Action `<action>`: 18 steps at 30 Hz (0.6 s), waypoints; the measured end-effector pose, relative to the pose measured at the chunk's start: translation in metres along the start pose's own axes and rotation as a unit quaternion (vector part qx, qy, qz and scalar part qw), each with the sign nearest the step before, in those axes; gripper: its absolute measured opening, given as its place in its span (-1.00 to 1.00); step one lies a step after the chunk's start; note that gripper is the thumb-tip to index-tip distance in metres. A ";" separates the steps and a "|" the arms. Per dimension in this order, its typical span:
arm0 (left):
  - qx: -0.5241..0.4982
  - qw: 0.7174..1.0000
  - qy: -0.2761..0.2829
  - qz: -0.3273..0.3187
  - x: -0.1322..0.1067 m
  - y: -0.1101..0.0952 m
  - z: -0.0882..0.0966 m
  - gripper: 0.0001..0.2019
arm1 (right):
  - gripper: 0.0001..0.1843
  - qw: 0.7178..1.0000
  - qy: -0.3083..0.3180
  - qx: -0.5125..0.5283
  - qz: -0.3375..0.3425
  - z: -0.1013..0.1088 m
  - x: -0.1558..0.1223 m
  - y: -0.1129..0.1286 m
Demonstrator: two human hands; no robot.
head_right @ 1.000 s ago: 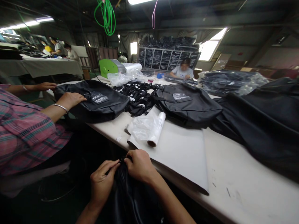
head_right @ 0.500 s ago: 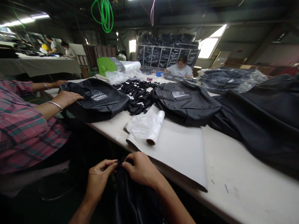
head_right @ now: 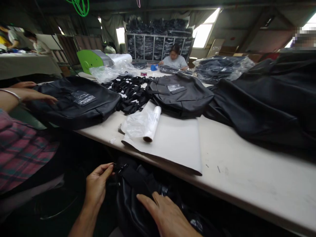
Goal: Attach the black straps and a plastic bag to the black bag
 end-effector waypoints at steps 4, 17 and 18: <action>0.029 0.999 0.025 0.001 -0.008 -0.006 -0.008 -0.49 | -0.23 0.989 -0.122 0.082 0.020 0.007 0.004 -0.015; 0.404 0.503 0.343 -0.683 -0.232 -0.040 -0.117 -0.68 | -0.66 0.931 -0.229 0.276 0.072 0.090 0.002 -0.017; 0.414 0.498 0.342 -0.681 -0.231 -0.033 -0.121 -0.69 | -0.66 0.930 -0.235 0.274 0.074 0.092 0.000 -0.016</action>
Point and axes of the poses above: each hand's wrist, its own x-axis towards the middle knuckle, its own z-axis out of the back of the hand, y = z × x, the point moved 9 cm from there along x, towards the middle knuckle
